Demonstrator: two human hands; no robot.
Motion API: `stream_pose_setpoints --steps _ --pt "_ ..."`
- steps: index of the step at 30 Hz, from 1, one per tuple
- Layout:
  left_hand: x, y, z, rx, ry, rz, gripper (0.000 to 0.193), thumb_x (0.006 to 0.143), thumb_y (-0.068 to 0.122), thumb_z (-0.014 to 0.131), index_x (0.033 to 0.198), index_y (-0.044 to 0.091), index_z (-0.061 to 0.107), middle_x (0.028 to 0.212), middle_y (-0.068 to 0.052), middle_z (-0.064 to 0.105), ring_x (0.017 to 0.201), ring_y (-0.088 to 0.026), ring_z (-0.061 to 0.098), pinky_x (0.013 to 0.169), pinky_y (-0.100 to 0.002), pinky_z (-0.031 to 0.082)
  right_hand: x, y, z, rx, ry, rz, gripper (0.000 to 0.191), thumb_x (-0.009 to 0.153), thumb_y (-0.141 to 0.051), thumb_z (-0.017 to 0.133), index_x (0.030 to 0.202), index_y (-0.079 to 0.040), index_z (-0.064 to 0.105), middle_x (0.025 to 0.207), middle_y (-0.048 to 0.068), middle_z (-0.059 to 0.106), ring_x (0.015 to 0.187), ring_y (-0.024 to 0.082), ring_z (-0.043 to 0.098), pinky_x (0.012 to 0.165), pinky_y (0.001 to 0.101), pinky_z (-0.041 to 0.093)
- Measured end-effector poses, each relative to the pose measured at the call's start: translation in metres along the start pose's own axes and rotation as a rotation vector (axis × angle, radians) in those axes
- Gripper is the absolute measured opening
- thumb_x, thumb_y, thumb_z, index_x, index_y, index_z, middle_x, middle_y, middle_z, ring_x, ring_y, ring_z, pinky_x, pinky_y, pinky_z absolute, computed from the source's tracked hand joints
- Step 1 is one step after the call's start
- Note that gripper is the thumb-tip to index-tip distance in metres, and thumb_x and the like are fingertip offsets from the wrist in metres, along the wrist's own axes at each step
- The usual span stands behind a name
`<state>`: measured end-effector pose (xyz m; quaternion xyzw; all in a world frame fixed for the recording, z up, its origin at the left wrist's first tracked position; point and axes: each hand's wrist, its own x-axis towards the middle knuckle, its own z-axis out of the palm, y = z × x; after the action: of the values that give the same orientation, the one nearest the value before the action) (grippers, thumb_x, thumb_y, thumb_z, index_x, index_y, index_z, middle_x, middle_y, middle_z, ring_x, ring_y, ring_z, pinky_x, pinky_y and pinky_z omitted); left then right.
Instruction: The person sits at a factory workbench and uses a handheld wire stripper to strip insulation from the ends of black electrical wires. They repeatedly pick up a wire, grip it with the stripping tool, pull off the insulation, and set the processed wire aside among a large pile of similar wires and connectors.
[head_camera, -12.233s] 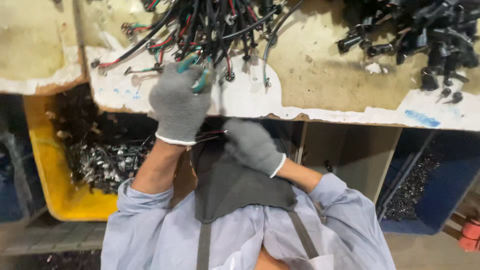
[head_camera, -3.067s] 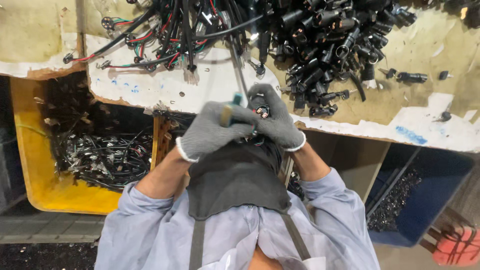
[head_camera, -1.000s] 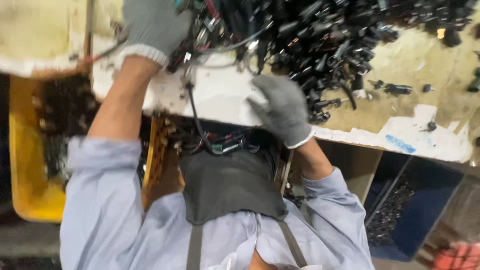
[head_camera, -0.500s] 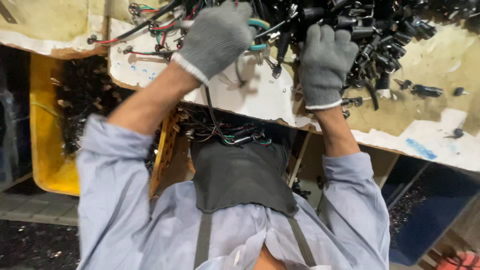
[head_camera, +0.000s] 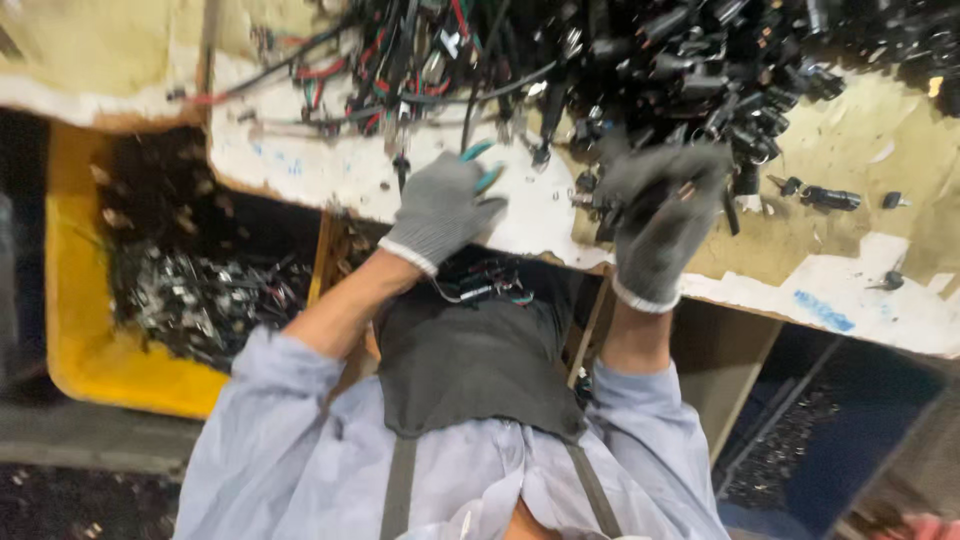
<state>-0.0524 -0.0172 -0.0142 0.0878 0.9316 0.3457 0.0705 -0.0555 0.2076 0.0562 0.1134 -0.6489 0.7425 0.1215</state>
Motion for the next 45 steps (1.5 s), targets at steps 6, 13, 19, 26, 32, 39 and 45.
stream_pose_setpoints --steps 6,13,19,26,32,39,45 --pt "-0.022 -0.025 -0.016 -0.127 0.022 -0.023 0.023 0.087 0.028 0.077 0.102 0.011 0.077 0.086 -0.017 0.068 0.077 -0.037 0.069 0.069 -0.048 0.054 -0.062 0.012 -0.003 -0.321 -0.249 0.264 0.012 0.093 -0.013 0.056 0.1 -0.004 0.058 0.08 0.005 0.057 0.068 0.014 0.06 0.066 0.033 0.05" --pt "-0.03 0.01 -0.009 -0.026 0.158 -0.107 0.016 0.093 0.028 0.074 0.102 0.015 0.078 0.084 -0.017 0.067 0.074 -0.038 0.069 0.064 -0.049 0.053 -0.072 0.021 0.005 -0.621 -0.259 0.013 0.012 0.087 0.002 0.06 0.097 -0.004 0.062 0.08 0.008 0.063 0.069 0.022 0.065 0.066 0.0354 0.051" --pt "-0.041 0.024 0.003 0.1 0.028 0.01 0.019 0.09 0.021 0.072 0.106 0.014 0.077 0.095 -0.016 0.068 0.081 -0.036 0.07 0.067 -0.047 0.055 -0.08 0.015 0.005 -0.699 -0.173 0.117 0.032 0.084 -0.002 0.075 0.11 -0.005 0.056 0.086 0.01 0.065 0.072 0.025 0.066 0.068 0.0364 0.053" --pt "-0.031 0.034 0.023 0.181 -0.014 -0.057 0.041 0.08 0.034 0.077 0.112 0.009 0.073 0.085 -0.019 0.065 0.073 -0.037 0.068 0.058 -0.048 0.053 -0.085 0.019 0.0 -0.738 -0.247 0.211 0.033 0.088 -0.01 0.081 0.113 -0.007 0.06 0.088 0.009 0.07 0.082 0.028 0.073 0.074 0.0388 0.057" --pt "-0.027 0.053 -0.025 -0.112 0.036 -0.091 0.032 0.094 0.017 0.072 0.126 0.014 0.073 0.092 -0.011 0.072 0.08 -0.026 0.071 0.069 -0.039 0.057 -0.071 0.009 0.0 -0.737 -0.298 0.04 0.029 0.085 -0.013 0.083 0.105 -0.006 0.063 0.094 0.013 0.069 0.086 0.032 0.071 0.077 0.0405 0.056" --pt "-0.062 0.069 -0.07 -0.652 -0.036 -0.042 0.035 0.086 0.008 0.079 0.12 0.007 0.076 0.095 -0.012 0.076 0.078 -0.019 0.074 0.072 -0.031 0.058 -0.032 -0.014 0.016 -0.446 -0.628 -0.093 0.058 0.08 -0.05 0.085 0.104 -0.001 0.062 0.091 0.014 0.066 0.081 0.034 0.068 0.073 0.0416 0.053" --pt "-0.052 0.074 -0.093 -0.525 0.122 0.227 0.026 0.086 0.01 0.079 0.112 0.008 0.077 0.092 -0.013 0.071 0.077 -0.023 0.071 0.069 -0.034 0.056 -0.038 0.002 0.021 -0.495 -0.64 -0.058 0.053 0.087 -0.053 0.081 0.101 -0.006 0.063 0.082 0.009 0.061 0.073 0.03 0.065 0.069 0.0406 0.05"
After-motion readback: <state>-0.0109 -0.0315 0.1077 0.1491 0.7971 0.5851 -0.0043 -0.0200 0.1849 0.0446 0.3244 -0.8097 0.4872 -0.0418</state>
